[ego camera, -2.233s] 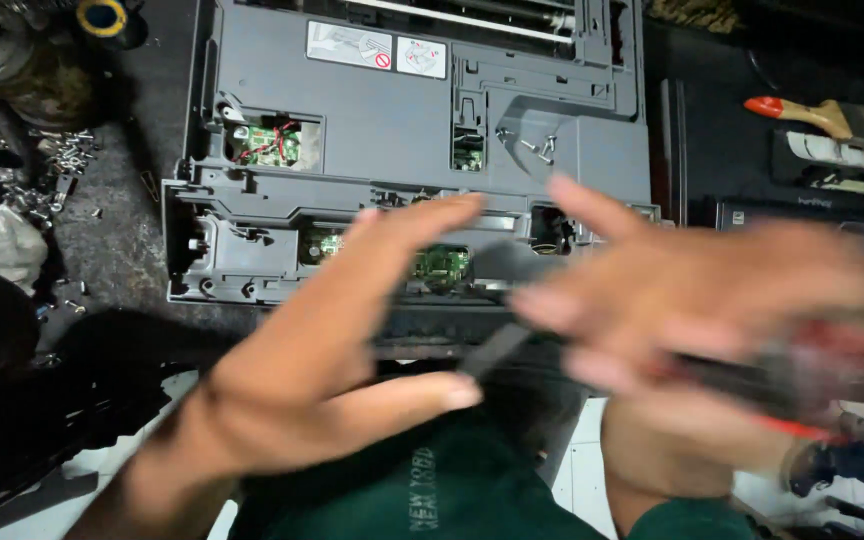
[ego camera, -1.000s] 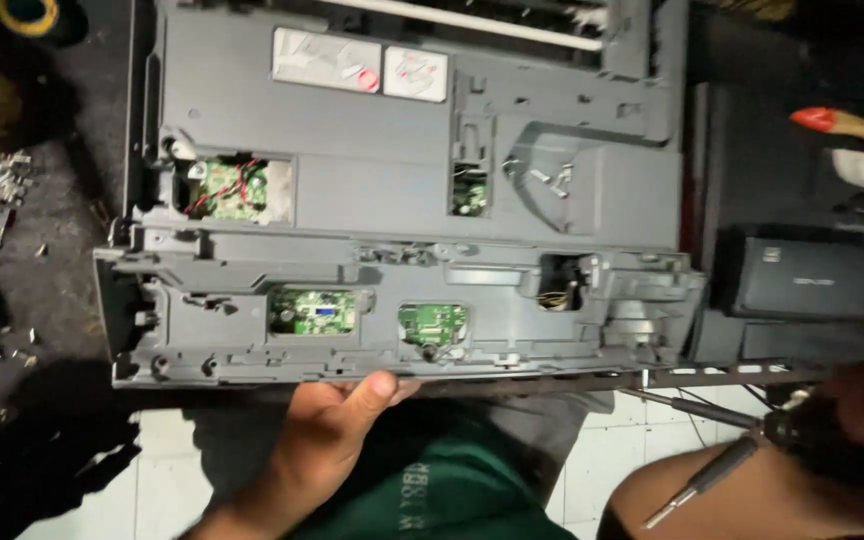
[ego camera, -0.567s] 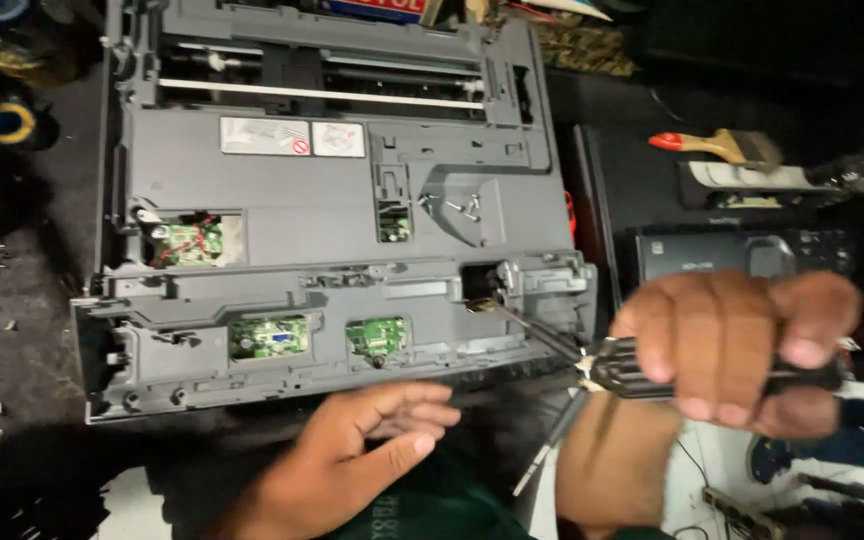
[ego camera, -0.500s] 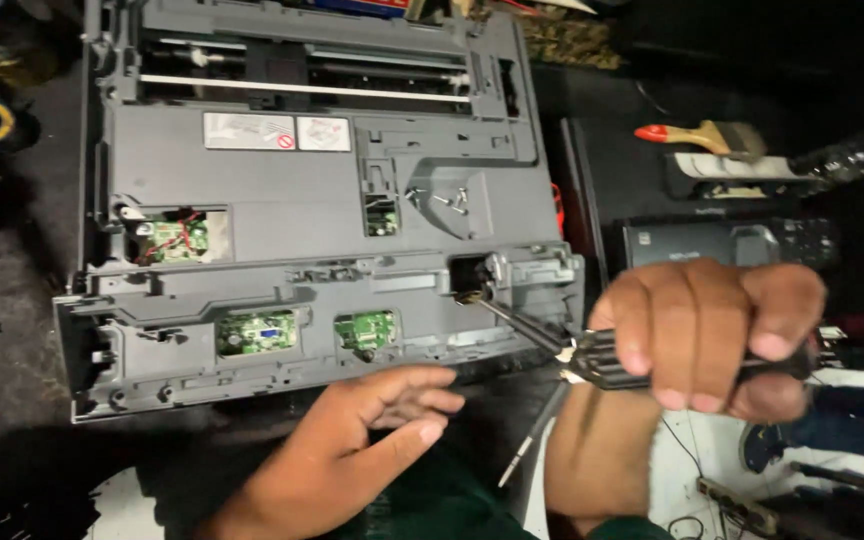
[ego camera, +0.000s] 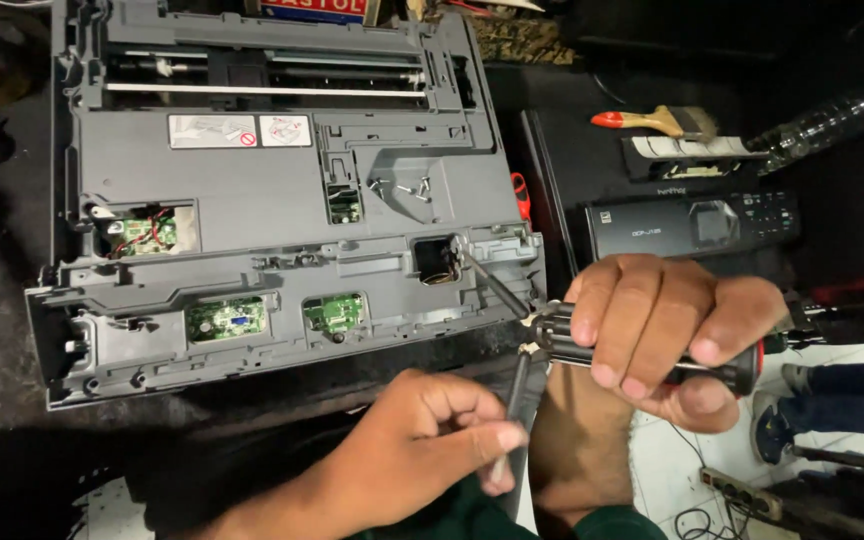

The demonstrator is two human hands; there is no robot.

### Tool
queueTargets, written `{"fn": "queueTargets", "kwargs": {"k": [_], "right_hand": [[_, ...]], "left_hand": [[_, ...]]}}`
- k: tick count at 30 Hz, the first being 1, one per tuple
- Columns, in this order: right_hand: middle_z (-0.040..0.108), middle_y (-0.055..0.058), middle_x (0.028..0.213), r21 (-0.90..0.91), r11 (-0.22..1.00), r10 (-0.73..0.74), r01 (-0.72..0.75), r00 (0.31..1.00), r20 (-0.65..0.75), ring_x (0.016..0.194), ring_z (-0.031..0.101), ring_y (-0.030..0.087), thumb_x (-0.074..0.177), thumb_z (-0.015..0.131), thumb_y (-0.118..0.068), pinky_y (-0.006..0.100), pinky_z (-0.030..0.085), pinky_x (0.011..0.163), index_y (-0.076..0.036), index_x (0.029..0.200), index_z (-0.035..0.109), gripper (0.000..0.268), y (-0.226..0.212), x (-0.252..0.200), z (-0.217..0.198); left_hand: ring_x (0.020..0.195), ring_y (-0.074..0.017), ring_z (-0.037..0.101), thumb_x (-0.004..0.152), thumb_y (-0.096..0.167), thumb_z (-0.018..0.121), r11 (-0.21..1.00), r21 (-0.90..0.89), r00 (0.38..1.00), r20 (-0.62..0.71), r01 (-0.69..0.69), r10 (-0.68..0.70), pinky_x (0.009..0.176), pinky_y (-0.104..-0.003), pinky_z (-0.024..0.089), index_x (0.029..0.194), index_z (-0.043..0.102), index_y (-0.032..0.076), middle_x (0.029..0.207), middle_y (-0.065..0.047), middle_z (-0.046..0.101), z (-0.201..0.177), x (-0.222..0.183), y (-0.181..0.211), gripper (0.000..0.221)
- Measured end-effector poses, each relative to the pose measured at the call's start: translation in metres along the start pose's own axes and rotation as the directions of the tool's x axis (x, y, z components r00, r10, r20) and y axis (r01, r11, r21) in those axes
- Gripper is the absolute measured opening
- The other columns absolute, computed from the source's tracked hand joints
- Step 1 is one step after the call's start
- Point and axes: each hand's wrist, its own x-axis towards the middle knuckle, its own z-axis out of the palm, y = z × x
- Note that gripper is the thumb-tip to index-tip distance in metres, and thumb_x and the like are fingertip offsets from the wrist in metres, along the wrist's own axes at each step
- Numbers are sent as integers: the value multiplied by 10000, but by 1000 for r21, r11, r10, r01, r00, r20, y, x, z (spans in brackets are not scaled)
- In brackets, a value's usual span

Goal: Disassembling the internal plastic casing of a printer using a multi-bit screwdriver and manual prying.

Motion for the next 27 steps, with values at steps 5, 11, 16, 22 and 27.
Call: {"fn": "queueTargets", "kwargs": {"k": [5, 11, 16, 22, 27], "right_hand": [[566, -64, 592, -226, 973, -75, 36, 983, -167, 536, 605, 101, 959, 664, -272, 279, 592, 691, -167, 1033, 545, 175, -2, -8, 19], [470, -25, 724, -347, 938, -99, 3, 961, -260, 594, 526, 145, 753, 419, -808, 320, 519, 715, -151, 1005, 517, 711, 1, -2, 56], [427, -47, 755, -435, 898, -46, -64, 970, -237, 643, 511, 130, 875, 621, -679, 333, 491, 759, -205, 1044, 514, 514, -4, -11, 64], [422, -44, 838, -345, 937, -141, 57, 965, -223, 672, 473, 113, 857, 761, -528, 296, 453, 730, -186, 1096, 486, 500, 13, -18, 57], [460, -35, 851, -339, 941, -113, -2, 940, -321, 699, 487, 117, 925, 766, -266, 287, 491, 746, -202, 1126, 526, 321, 11, -23, 67]], "left_hand": [[599, -3, 593, 946, 266, 728, 982, 73, 984, 62, -173, 169, 551, -178, 450, 721, 710, 99, 716, -21, 763, 5, 10, 2, 281], [565, -42, 608, 895, 221, 778, 951, 13, 942, -130, -310, 309, 557, -198, 472, 690, 712, 84, 627, -26, 721, 13, 18, -6, 255], [514, -47, 591, 844, 240, 814, 931, 154, 890, -277, -332, 363, 510, -207, 483, 650, 712, 96, 550, -19, 685, 20, 18, -5, 262], [511, -31, 473, 828, 279, 838, 898, 294, 850, -322, -329, 417, 474, -224, 404, 554, 629, 122, 514, 56, 576, 22, 16, -4, 378], [483, -35, 472, 824, 281, 840, 849, 397, 812, -324, -349, 486, 454, -225, 390, 536, 636, 124, 493, 51, 592, 22, 18, -5, 386]]}}
